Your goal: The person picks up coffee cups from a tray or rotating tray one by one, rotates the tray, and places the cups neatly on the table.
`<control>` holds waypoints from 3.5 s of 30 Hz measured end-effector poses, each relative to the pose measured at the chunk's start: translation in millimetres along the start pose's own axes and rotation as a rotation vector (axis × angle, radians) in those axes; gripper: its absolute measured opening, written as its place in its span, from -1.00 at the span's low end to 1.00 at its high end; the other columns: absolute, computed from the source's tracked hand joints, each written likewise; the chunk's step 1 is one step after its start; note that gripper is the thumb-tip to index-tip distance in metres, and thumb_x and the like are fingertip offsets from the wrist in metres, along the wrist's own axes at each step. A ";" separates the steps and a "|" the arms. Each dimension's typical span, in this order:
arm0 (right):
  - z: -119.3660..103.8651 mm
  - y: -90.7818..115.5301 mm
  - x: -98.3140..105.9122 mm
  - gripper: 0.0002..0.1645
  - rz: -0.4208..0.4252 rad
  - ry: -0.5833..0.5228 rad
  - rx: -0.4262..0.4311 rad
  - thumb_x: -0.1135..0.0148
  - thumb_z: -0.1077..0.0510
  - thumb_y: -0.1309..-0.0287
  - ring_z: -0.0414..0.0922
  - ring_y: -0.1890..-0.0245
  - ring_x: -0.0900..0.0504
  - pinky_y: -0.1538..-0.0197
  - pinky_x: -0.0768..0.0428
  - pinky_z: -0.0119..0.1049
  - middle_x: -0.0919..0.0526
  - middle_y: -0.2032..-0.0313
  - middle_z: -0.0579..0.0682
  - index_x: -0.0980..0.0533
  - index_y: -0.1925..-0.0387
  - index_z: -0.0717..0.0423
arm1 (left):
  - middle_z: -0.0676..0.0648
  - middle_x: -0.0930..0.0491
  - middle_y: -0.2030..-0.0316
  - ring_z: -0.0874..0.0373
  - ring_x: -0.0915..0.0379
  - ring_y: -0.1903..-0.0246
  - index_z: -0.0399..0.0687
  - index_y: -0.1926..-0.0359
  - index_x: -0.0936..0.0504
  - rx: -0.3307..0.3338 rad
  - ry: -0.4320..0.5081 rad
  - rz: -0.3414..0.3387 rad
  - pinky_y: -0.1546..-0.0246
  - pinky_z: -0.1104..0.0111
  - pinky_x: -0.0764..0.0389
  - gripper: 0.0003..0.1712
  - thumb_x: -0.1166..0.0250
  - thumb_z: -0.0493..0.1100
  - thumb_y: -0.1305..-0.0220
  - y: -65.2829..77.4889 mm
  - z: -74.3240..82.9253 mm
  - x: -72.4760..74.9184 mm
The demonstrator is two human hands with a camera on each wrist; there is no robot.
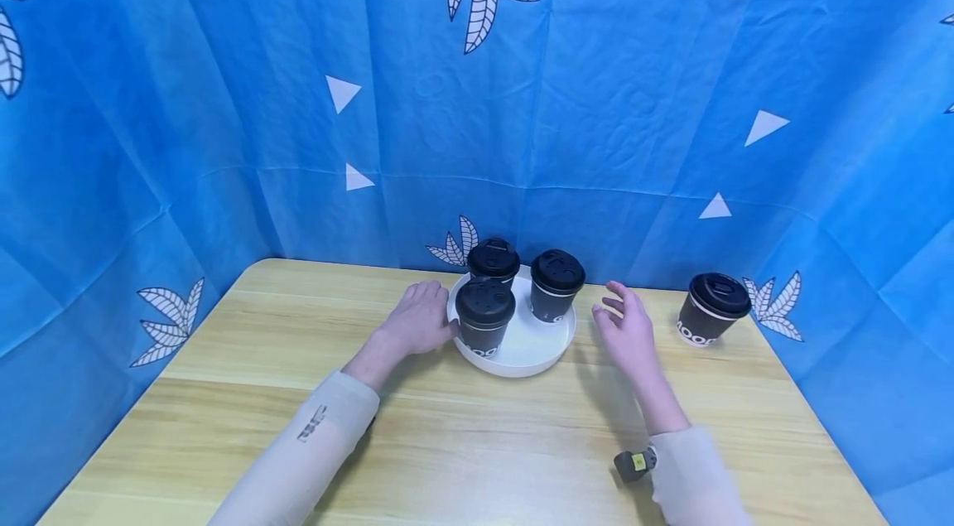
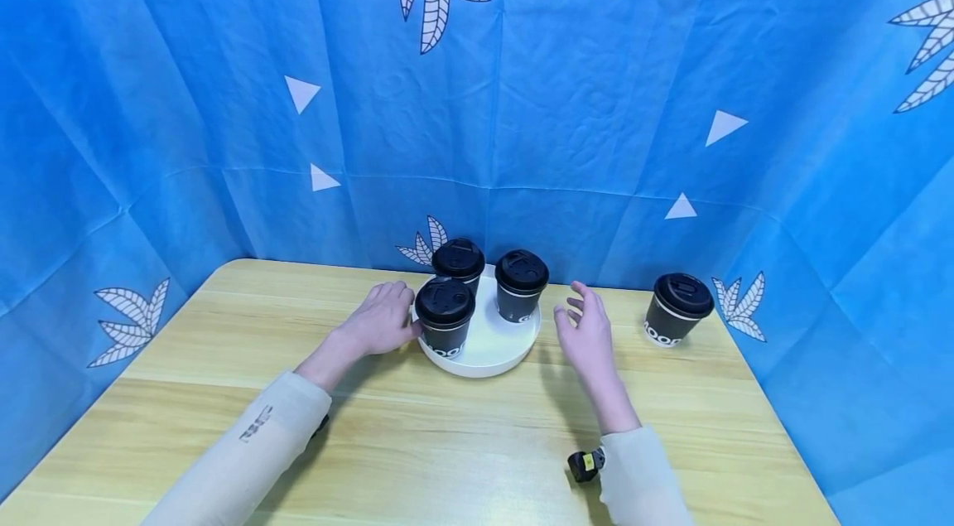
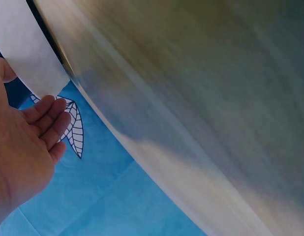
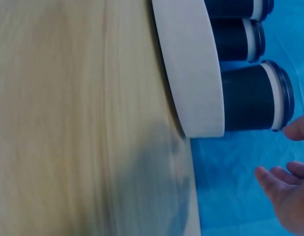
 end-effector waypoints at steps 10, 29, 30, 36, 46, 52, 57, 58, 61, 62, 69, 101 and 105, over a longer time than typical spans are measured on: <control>11.3 5.0 -22.9 -0.30 -0.120 0.024 -0.111 -0.05 0.22 -0.47 0.21 -0.41 -0.42 -0.35 -0.51 0.08 -0.30 -0.49 0.26 -0.17 -0.53 0.33 | -0.12 -0.42 0.10 -0.07 -0.30 -0.01 -0.25 -0.01 -0.49 0.004 0.007 -0.011 -0.34 0.05 -0.29 -0.45 -0.27 0.15 -0.32 -0.6 1.5 -2.1; 18.6 13.5 -46.3 -0.25 -0.266 0.056 -0.180 -0.07 0.22 -0.46 0.30 -0.40 -0.41 -0.39 -0.44 0.13 -0.31 -0.44 0.43 -0.11 -0.53 0.43 | -0.09 -0.41 0.11 -0.04 -0.28 0.01 -0.20 -0.02 -0.49 0.111 0.139 -0.036 -0.25 0.06 -0.31 -0.50 -0.32 0.10 -0.31 2.1 -5.3 -1.6; 18.5 13.6 -47.1 -0.25 -0.269 0.053 -0.178 -0.06 0.23 -0.45 0.30 -0.39 -0.41 -0.38 -0.45 0.13 -0.32 -0.43 0.44 -0.11 -0.53 0.44 | -0.09 -0.41 0.10 -0.04 -0.28 0.02 -0.20 -0.03 -0.49 0.121 0.152 -0.029 -0.25 0.07 -0.32 -0.50 -0.32 0.09 -0.31 2.5 -5.9 -0.6; 18.8 12.8 -48.7 -0.27 -0.270 0.066 -0.161 -0.06 0.25 -0.44 0.31 -0.37 -0.44 -0.38 -0.46 0.11 -0.32 -0.42 0.46 -0.13 -0.50 0.50 | -0.18 -0.46 -0.03 -0.11 -0.33 -0.12 -0.31 -0.23 -0.45 0.177 0.238 0.006 -0.37 0.01 -0.28 -0.36 -0.31 0.07 -0.35 3.4 -7.2 4.8; 21.8 13.6 -45.9 -0.24 -0.284 0.084 -0.169 -0.12 0.23 -0.41 0.30 -0.35 -0.48 -0.35 -0.49 0.11 -0.35 -0.40 0.45 -0.15 -0.51 0.47 | -0.33 -0.48 -0.26 -0.24 -0.42 -0.28 -0.41 -0.36 -0.39 0.322 0.514 0.039 -0.38 -0.08 -0.38 -0.31 -0.30 -0.09 -0.35 11.2 -2.1 5.5; 21.1 13.6 -43.6 -0.19 -0.296 0.117 -0.182 -0.19 0.20 -0.38 0.30 -0.33 -0.50 -0.36 -0.48 0.11 -0.38 -0.38 0.45 -0.15 -0.51 0.46 | -0.37 -0.49 -0.24 -0.26 -0.43 -0.28 -0.49 -0.38 -0.34 0.375 0.705 0.042 -0.35 -0.07 -0.43 -0.33 -0.26 -0.26 -0.32 13.0 3.3 2.5; 20.2 15.3 -43.7 -0.14 -0.310 0.117 -0.207 -0.25 0.17 -0.36 0.29 -0.34 -0.49 -0.36 -0.47 0.12 -0.34 -0.43 0.41 -0.13 -0.53 0.43 | -0.38 -0.47 -0.29 -0.30 -0.37 -0.34 -0.46 -0.39 -0.36 0.429 0.733 0.019 -0.38 -0.09 -0.39 -0.33 -0.26 -0.34 -0.28 13.1 3.7 -1.1; 20.3 15.5 -43.8 -0.13 -0.312 0.113 -0.209 -0.26 0.17 -0.35 0.28 -0.34 -0.49 -0.36 -0.48 0.12 -0.33 -0.44 0.40 -0.13 -0.53 0.43 | -0.38 -0.47 -0.30 -0.29 -0.37 -0.34 -0.45 -0.38 -0.36 0.439 0.743 0.017 -0.37 -0.08 -0.40 -0.34 -0.26 -0.35 -0.27 13.0 3.2 -2.0; 19.5 16.3 -43.5 -0.12 -0.318 0.102 -0.212 -0.30 0.17 -0.33 0.27 -0.34 -0.50 -0.33 -0.51 0.11 -0.31 -0.46 0.37 -0.15 -0.52 0.41 | -0.36 -0.48 -0.29 -0.26 -0.43 -0.27 -0.43 -0.37 -0.38 0.459 0.765 0.016 -0.31 -0.05 -0.47 -0.37 -0.24 -0.37 -0.28 12.6 1.4 -3.3; 19.4 16.4 -43.1 -0.12 -0.317 0.098 -0.213 -0.31 0.17 -0.32 0.27 -0.33 -0.50 -0.33 -0.52 0.10 -0.32 -0.46 0.36 -0.16 -0.52 0.41 | -0.37 -0.49 -0.29 -0.25 -0.44 -0.25 -0.43 -0.36 -0.39 0.460 0.764 0.019 -0.28 -0.04 -0.49 -0.38 -0.23 -0.38 -0.27 11.9 0.6 -3.0; 20.4 15.5 -39.0 -0.23 -0.295 0.112 -0.191 -0.23 0.18 -0.36 0.28 -0.30 -0.53 -0.27 -0.58 0.05 -0.42 -0.38 0.38 -0.22 -0.47 0.43 | -0.34 -0.50 -0.29 -0.15 -0.58 0.28 -0.37 -0.36 -0.41 0.484 0.788 0.005 0.20 0.10 -0.66 -0.39 -0.19 -0.44 -0.26 7.9 -4.9 -4.8; 18.6 14.4 -40.0 -0.24 -0.301 0.123 -0.211 -0.19 0.20 -0.37 0.26 -0.34 -0.50 -0.40 -0.43 0.11 -0.39 -0.42 0.35 -0.23 -0.49 0.38 | -0.34 -0.61 -0.05 -0.16 -0.62 0.24 -0.39 -0.24 -0.45 0.407 0.636 -0.028 0.14 0.07 -0.68 -0.52 -0.14 -0.37 -0.30 -2.7 -9.7 2.7; 18.5 14.7 -40.5 -0.25 -0.302 0.137 -0.211 -0.22 0.19 -0.36 0.24 -0.32 -0.52 -0.38 -0.46 0.10 -0.41 -0.41 0.33 -0.25 -0.48 0.37 | -0.31 -0.62 -0.04 -0.10 -0.62 0.28 -0.40 -0.36 -0.36 0.403 0.609 -0.077 0.04 0.04 -0.68 -0.39 -0.19 -0.28 -0.33 3.1 -7.7 1.9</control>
Point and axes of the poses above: each hand's wrist, its own y-axis away from the middle knuckle, its own x-axis out of the back of the hand, z = x × y, the point moved 7 cm from there along -y, towards the middle knuckle
